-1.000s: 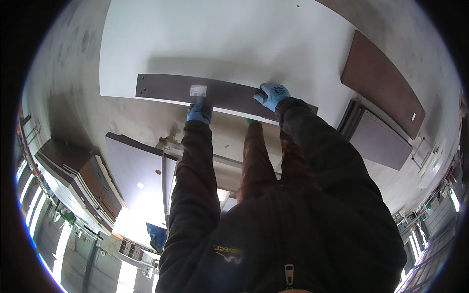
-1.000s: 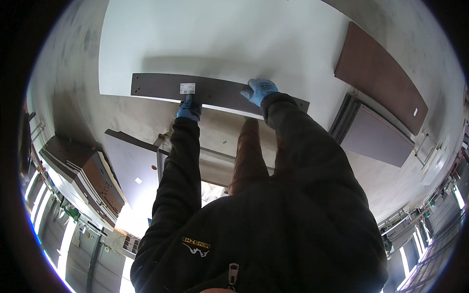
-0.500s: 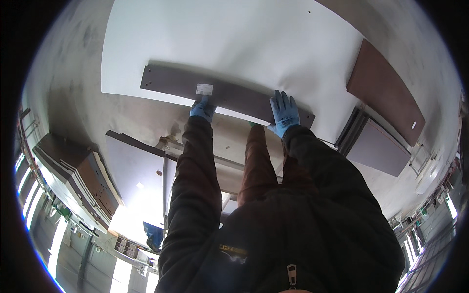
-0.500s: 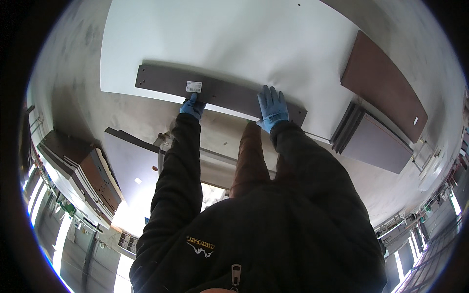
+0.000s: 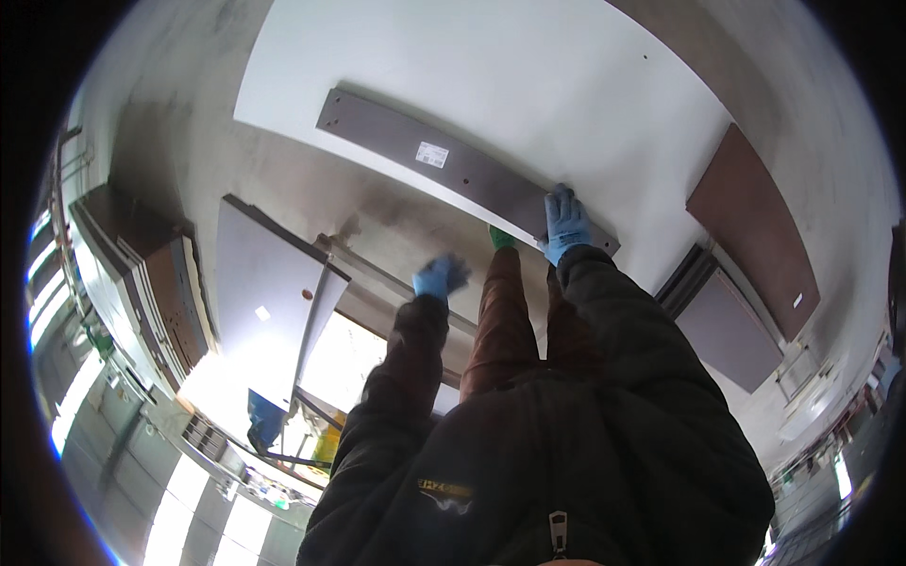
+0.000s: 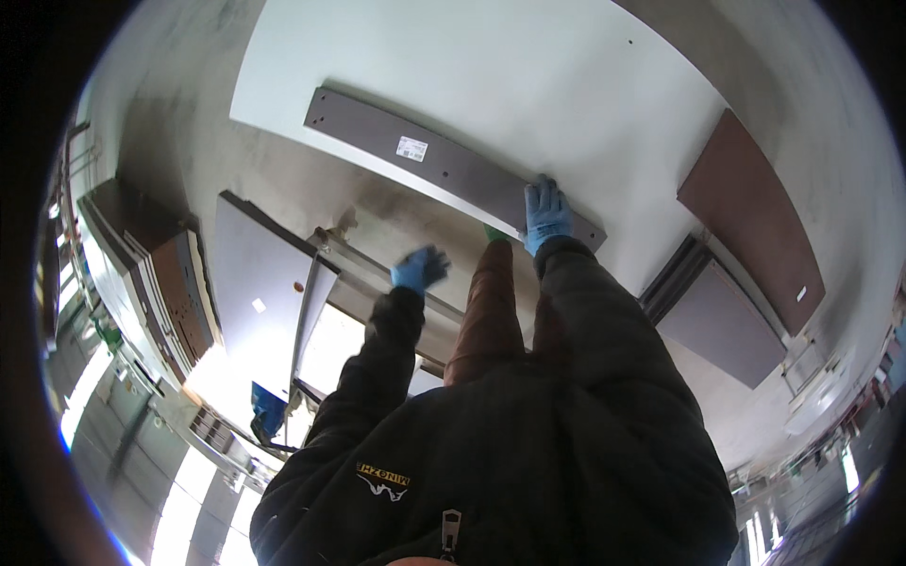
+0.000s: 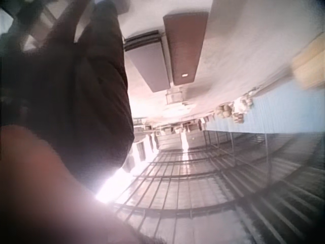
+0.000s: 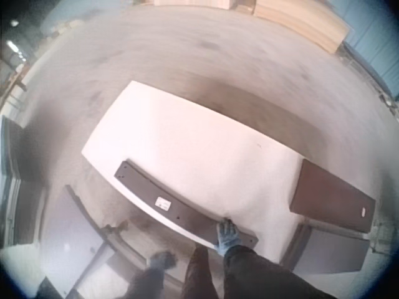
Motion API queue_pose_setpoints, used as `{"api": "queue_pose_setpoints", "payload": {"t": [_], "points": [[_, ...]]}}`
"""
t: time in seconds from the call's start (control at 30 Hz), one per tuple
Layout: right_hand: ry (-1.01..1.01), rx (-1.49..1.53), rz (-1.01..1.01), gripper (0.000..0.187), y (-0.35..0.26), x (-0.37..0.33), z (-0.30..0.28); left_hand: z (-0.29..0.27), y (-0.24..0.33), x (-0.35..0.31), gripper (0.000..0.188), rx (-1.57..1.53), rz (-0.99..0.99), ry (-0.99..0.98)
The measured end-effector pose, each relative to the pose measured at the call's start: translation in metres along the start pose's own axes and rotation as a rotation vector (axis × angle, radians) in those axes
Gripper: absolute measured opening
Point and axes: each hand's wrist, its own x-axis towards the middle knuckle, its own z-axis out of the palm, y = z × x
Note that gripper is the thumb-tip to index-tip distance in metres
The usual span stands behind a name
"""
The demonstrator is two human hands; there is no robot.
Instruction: The person wipes the surfaces of stacked dark metal panels with a cloth, occasionally lifting and repositioning panels to access different areas. They pour liquid from a plastic bottle onto the cloth and continue wiping multiple panels in a workshop setting.
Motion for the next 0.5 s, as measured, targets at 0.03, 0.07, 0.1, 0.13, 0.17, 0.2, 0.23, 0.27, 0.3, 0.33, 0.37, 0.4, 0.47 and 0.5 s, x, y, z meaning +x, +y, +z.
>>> {"api": "queue_pose_setpoints", "payload": {"t": [0.03, 0.07, 0.1, 0.13, 0.17, 0.2, 0.23, 0.27, 0.3, 0.33, 0.37, 0.4, 0.47, 0.5], "points": [[-0.033, 0.038, 0.014, 0.101, 0.003, -0.003, -0.004, -0.019, -0.038, -0.017, 0.031, -0.068, -0.053, -0.027], [0.051, 0.102, 0.014, 0.098, 0.006, -0.005, -0.009, -0.036, -0.071, -0.032, 0.034, -0.027, -0.163, 0.007], [0.050, 0.155, 0.028, 0.096, 0.009, -0.009, -0.014, -0.054, -0.108, -0.052, 0.036, 0.015, -0.181, 0.054], [0.075, 0.212, 0.021, 0.093, 0.013, -0.013, -0.019, -0.071, -0.141, -0.070, 0.038, 0.031, -0.257, 0.098], [0.103, 0.175, -0.024, 0.091, 0.016, -0.018, -0.023, -0.087, -0.175, -0.092, 0.038, 0.006, -0.250, 0.117], [0.154, 0.150, -0.087, 0.088, 0.019, -0.023, -0.026, -0.100, -0.208, -0.112, 0.033, -0.109, -0.252, 0.125], [0.188, 0.112, -0.144, 0.085, 0.021, -0.029, -0.028, -0.110, -0.239, -0.132, 0.032, -0.154, -0.199, 0.097], [0.211, 0.086, -0.222, 0.077, 0.023, -0.037, -0.029, -0.117, -0.267, -0.147, 0.031, -0.237, -0.192, 0.119], [0.154, 0.099, -0.273, 0.073, 0.025, -0.045, -0.030, -0.122, -0.296, -0.162, 0.030, -0.298, -0.128, 0.068], [0.113, 0.106, -0.329, 0.069, 0.026, -0.053, -0.029, -0.125, -0.322, -0.174, 0.029, -0.402, -0.165, 0.150], [0.013, 0.090, -0.348, 0.065, 0.027, -0.062, -0.028, -0.125, -0.349, -0.183, 0.028, -0.483, -0.149, 0.162], [0.014, 0.063, -0.425, 0.064, 0.026, -0.072, -0.026, -0.123, -0.374, -0.190, 0.028, -0.529, -0.113, 0.088], [-0.099, -0.029, -0.492, 0.064, 0.025, -0.093, -0.020, -0.114, -0.417, -0.201, 0.026, -0.739, -0.080, 0.151], [-0.166, -0.077, -0.515, 0.065, 0.023, -0.104, -0.017, -0.109, -0.436, -0.204, 0.025, -0.798, -0.030, 0.120]]}}
